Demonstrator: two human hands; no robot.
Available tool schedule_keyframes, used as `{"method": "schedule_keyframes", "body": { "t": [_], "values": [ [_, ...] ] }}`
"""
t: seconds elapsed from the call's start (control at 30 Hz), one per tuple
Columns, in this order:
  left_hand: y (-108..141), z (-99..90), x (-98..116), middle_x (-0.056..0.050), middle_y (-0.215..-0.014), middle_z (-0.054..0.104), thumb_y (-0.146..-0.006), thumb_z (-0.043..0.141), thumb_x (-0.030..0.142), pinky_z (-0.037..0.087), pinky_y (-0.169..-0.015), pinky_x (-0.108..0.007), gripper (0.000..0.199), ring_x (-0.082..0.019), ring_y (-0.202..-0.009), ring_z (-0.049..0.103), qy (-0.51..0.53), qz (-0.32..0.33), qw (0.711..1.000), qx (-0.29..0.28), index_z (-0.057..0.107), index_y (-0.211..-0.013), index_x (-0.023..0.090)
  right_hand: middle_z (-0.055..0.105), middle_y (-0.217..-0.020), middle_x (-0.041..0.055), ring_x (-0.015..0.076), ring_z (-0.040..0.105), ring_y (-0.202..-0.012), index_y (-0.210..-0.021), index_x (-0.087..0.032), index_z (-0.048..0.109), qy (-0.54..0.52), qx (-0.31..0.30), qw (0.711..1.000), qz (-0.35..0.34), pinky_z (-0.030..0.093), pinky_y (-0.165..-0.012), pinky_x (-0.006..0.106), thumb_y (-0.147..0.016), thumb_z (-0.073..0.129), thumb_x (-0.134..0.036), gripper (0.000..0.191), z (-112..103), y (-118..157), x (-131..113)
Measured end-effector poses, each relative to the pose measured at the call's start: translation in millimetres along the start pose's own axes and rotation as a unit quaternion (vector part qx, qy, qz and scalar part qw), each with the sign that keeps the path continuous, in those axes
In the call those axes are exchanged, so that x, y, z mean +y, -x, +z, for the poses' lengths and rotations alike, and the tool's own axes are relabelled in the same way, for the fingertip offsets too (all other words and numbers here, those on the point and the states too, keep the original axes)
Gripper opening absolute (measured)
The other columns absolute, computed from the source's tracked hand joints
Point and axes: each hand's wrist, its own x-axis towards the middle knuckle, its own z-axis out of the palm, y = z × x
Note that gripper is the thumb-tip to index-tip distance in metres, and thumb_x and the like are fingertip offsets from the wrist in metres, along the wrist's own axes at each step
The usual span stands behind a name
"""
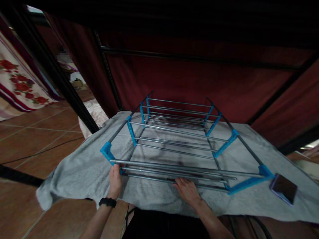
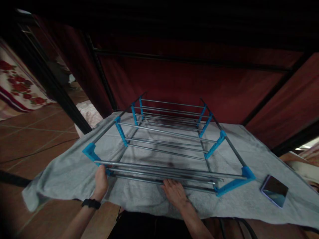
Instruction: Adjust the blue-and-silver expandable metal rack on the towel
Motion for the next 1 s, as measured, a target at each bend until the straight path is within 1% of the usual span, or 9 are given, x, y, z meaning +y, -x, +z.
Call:
{"method": "schedule_keyframes", "body": {
  "t": [0.17, 0.27, 0.37, 0.5, 0.67, 0.8, 0.87, 1.0],
  "values": [
    [-0.3, -0.8, 0.9, -0.004, -0.068, 0.057, -0.079, 0.032, 0.08, 0.048, -0.066, -0.038, 0.063, -0.022, -0.069, 0.052, -0.004, 0.009, 1.0, -0.011, 0.055, -0.067, 0.022, 0.073, -0.098, 0.004, 0.019, 0.069, -0.089, -0.106, -0.024, 0.064, -0.012, -0.029, 0.999, 0.007, 0.05, -0.076, 0.029, -0.102, 0.036, -0.034, 0.029, -13.0, -0.4, -2.4],
    [1.6, -4.1, 0.7, -0.005, -0.071, 0.061, -0.081, 0.032, 0.079, 0.049, -0.073, -0.039, 0.067, -0.023, -0.072, 0.056, -0.005, 0.01, 0.999, -0.043, 0.059, -0.068, 0.019, 0.073, -0.1, 0.006, 0.0194, 0.069, -0.088, -0.107, -0.023, 0.064, -0.009, -0.03, 0.999, 0.009, 0.05, -0.075, 0.029, -0.102, 0.036, -0.034, 0.03, -11.5, 1.8, 0.8],
    [1.0, -8.3, -3.0, -0.006, -0.075, 0.065, -0.081, 0.036, 0.079, 0.049, -0.078, -0.038, 0.068, -0.022, -0.075, 0.058, 0.02, 0.0, 0.996, -0.083, 0.063, -0.07, 0.017, 0.073, -0.101, 0.0067, 0.0194, 0.069, -0.088, -0.106, -0.024, 0.064, -0.011, -0.026, 1.0, -0.004, 0.049, -0.076, 0.029, -0.102, 0.035, -0.034, 0.031, -7.0, 3.3, 5.5],
    [1.3, -10.1, -8.1, -0.006, -0.077, 0.066, -0.079, 0.043, 0.078, 0.049, -0.078, -0.035, 0.066, -0.021, -0.075, 0.059, 0.064, -0.018, 0.993, -0.097, 0.065, -0.072, 0.016, 0.073, -0.097, 0.0064, 0.0199, 0.068, -0.086, -0.101, -0.023, 0.065, -0.019, -0.017, 0.999, -0.023, 0.047, -0.075, 0.03, -0.102, 0.034, -0.033, 0.033, -5.0, 4.5, 9.0],
    [3.7, -5.0, -5.6, -0.004, -0.075, 0.066, -0.08, 0.049, 0.073, 0.051, -0.075, -0.033, 0.059, -0.02, -0.074, 0.059, 0.115, -0.047, 0.991, -0.059, 0.063, -0.072, 0.016, 0.072, -0.097, 0.0062, 0.0195, 0.068, -0.086, -0.1, -0.022, 0.063, -0.021, -0.018, 0.999, -0.025, 0.046, -0.074, 0.029, -0.103, 0.033, -0.034, 0.032, -7.0, 4.8, 9.9],
    [4.1, -1.8, 1.3, -0.002, -0.068, 0.064, -0.081, 0.057, 0.067, 0.052, -0.066, -0.03, 0.052, -0.018, -0.068, 0.059, 0.176, -0.08, 0.981, -0.031, 0.062, -0.071, 0.016, 0.071, -0.1, 0.0058, 0.0182, 0.067, -0.088, -0.101, -0.022, 0.062, -0.021, -0.037, 0.999, -0.026, 0.045, -0.075, 0.028, -0.103, 0.031, -0.035, 0.034, -7.7, 4.2, 11.3],
    [3.8, -2.0, 1.0, -0.001, -0.066, 0.064, -0.079, 0.061, 0.066, 0.051, -0.061, -0.028, 0.051, -0.016, -0.064, 0.058, 0.203, -0.085, 0.975, -0.035, 0.063, -0.07, 0.016, 0.071, -0.102, 0.006, 0.018, 0.067, -0.09, -0.103, -0.022, 0.062, -0.019, -0.046, 0.999, -0.022, 0.045, -0.075, 0.027, -0.104, 0.03, -0.036, 0.035, -7.5, 3.9, 12.0],
    [2.2, -5.0, -8.4, -0.002, -0.067, 0.064, -0.072, 0.065, 0.071, 0.049, -0.056, -0.026, 0.054, -0.015, -0.059, 0.057, 0.221, -0.08, 0.969, -0.083, 0.065, -0.071, 0.017, 0.071, -0.101, 0.0048, 0.0182, 0.067, -0.089, -0.103, -0.023, 0.062, -0.014, -0.058, 0.998, -0.023, 0.045, -0.074, 0.028, -0.104, 0.029, -0.036, 0.035, -7.6, 3.8, 12.5]
  ]
}}
